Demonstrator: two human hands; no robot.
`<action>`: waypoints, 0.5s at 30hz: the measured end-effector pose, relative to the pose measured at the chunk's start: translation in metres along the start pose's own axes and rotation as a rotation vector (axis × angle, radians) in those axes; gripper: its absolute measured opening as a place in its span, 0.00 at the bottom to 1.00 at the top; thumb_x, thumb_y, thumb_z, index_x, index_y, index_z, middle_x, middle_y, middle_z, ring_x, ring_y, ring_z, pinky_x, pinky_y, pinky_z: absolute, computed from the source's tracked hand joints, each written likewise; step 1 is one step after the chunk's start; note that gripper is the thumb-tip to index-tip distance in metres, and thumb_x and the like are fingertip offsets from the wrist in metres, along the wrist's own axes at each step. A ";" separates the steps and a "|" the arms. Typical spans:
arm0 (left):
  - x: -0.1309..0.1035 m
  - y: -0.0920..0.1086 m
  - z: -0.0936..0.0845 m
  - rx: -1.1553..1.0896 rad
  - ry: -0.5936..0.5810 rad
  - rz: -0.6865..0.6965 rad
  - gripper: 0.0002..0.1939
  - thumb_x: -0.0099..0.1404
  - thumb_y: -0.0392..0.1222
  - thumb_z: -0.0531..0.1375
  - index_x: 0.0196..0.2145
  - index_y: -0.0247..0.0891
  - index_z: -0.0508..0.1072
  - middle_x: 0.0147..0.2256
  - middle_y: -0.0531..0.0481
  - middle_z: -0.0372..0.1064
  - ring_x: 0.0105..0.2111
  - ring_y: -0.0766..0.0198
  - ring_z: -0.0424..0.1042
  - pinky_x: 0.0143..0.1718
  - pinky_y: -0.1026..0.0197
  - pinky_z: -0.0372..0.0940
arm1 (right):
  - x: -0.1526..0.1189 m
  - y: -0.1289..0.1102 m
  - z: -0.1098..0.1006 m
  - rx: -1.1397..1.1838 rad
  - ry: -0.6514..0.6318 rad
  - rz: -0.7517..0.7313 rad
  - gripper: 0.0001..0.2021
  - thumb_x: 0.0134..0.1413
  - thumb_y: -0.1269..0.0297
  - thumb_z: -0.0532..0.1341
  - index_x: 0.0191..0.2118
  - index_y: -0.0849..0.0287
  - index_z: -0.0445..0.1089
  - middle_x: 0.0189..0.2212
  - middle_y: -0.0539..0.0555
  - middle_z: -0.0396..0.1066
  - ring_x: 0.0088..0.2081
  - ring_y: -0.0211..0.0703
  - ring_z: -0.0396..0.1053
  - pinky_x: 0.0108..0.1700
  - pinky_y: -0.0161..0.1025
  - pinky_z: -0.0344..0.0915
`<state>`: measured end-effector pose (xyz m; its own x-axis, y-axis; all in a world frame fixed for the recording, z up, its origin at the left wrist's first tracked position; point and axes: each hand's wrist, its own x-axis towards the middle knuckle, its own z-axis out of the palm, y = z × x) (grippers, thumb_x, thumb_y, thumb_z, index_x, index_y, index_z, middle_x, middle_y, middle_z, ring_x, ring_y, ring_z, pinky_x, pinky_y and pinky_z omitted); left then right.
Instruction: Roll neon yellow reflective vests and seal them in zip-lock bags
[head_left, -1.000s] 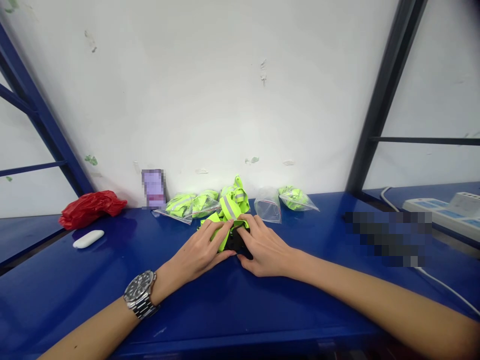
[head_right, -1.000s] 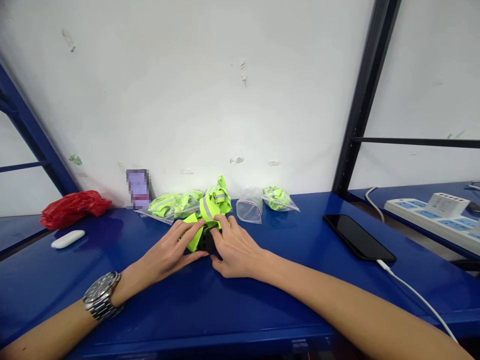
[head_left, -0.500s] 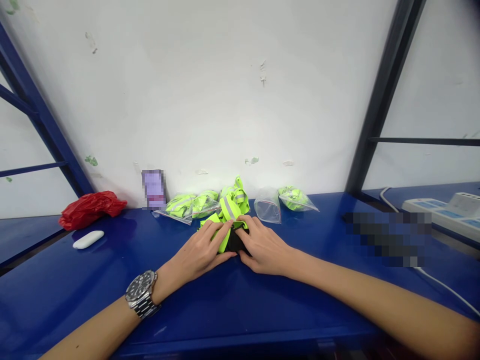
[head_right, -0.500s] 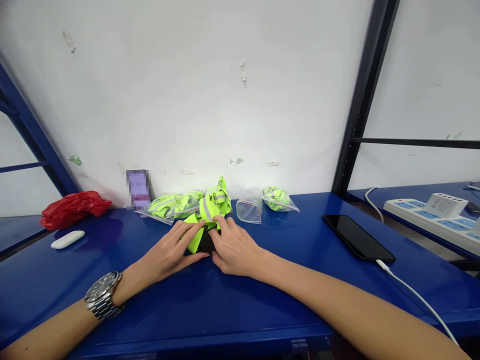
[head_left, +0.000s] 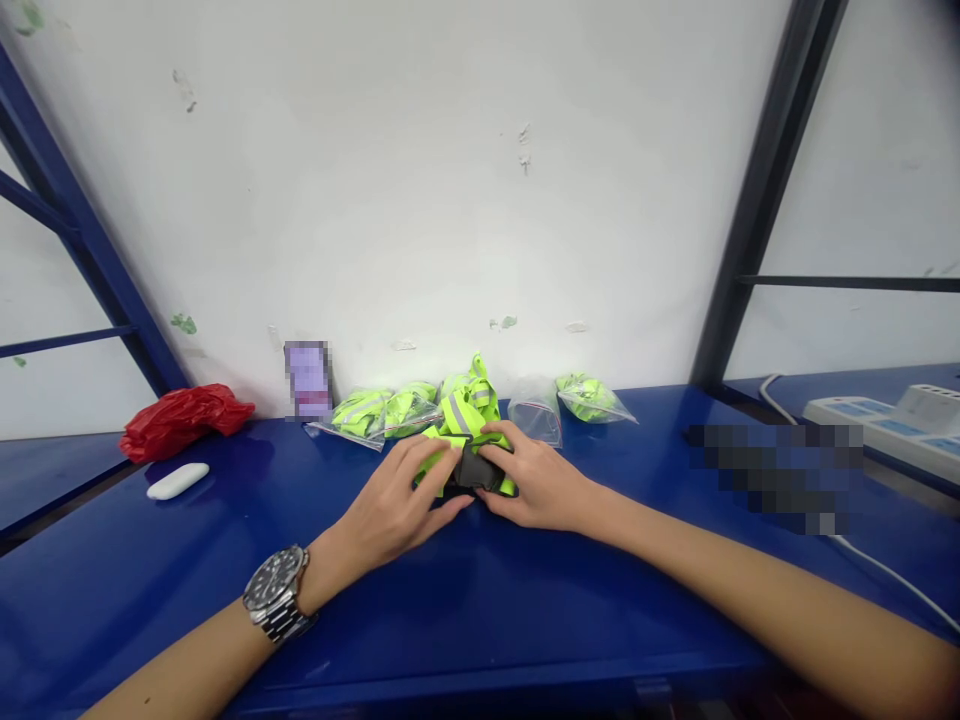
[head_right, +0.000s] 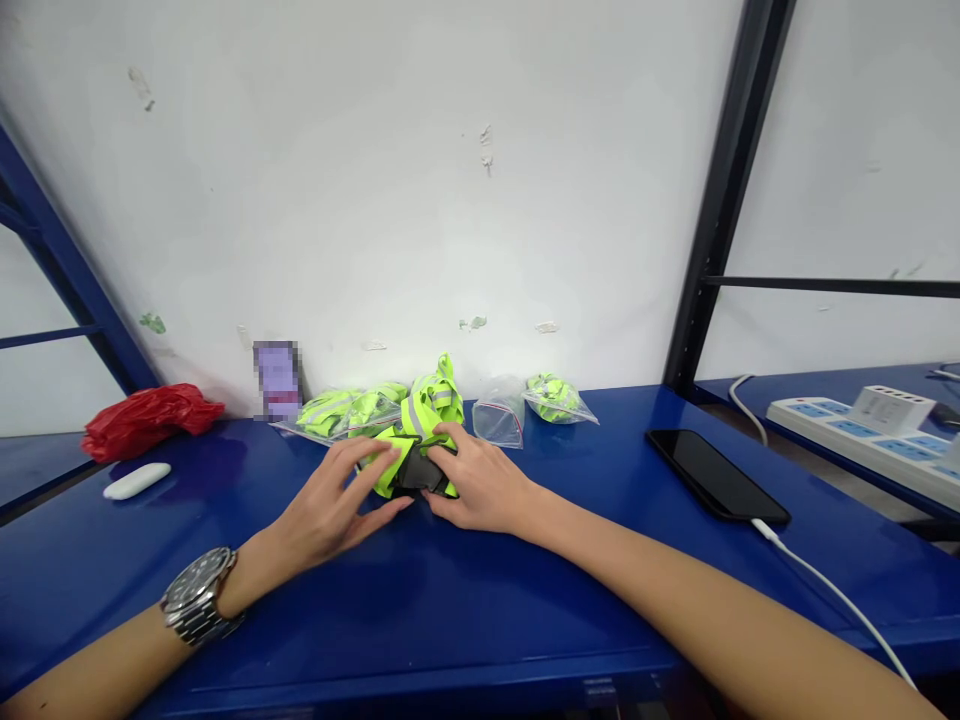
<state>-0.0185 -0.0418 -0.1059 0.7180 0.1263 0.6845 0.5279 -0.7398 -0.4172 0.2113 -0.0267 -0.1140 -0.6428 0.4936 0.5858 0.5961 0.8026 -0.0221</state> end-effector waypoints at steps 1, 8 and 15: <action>0.002 0.006 0.000 -0.008 0.011 0.068 0.19 0.63 0.37 0.60 0.51 0.29 0.64 0.41 0.37 0.67 0.44 0.52 0.67 0.45 0.50 0.68 | 0.000 0.000 0.001 0.048 0.021 0.026 0.18 0.55 0.61 0.59 0.49 0.63 0.64 0.51 0.66 0.60 0.44 0.50 0.68 0.42 0.46 0.69; 0.010 0.026 0.018 -0.306 -0.471 0.022 0.10 0.69 0.34 0.47 0.42 0.33 0.67 0.38 0.42 0.68 0.39 0.59 0.69 0.44 0.57 0.68 | 0.001 -0.003 0.002 0.153 0.149 0.102 0.17 0.53 0.65 0.60 0.49 0.62 0.62 0.51 0.64 0.61 0.47 0.50 0.67 0.47 0.46 0.68; 0.000 0.008 0.029 -0.464 -0.292 -0.532 0.12 0.66 0.45 0.54 0.42 0.35 0.67 0.37 0.43 0.69 0.37 0.55 0.70 0.40 0.53 0.66 | -0.001 0.004 0.000 0.132 0.186 0.089 0.17 0.54 0.64 0.60 0.49 0.61 0.63 0.50 0.64 0.62 0.43 0.51 0.68 0.43 0.48 0.68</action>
<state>-0.0009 -0.0284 -0.1269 0.5455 0.6652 0.5098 0.6375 -0.7242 0.2629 0.2140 -0.0244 -0.1152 -0.4839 0.5042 0.7153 0.5703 0.8016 -0.1792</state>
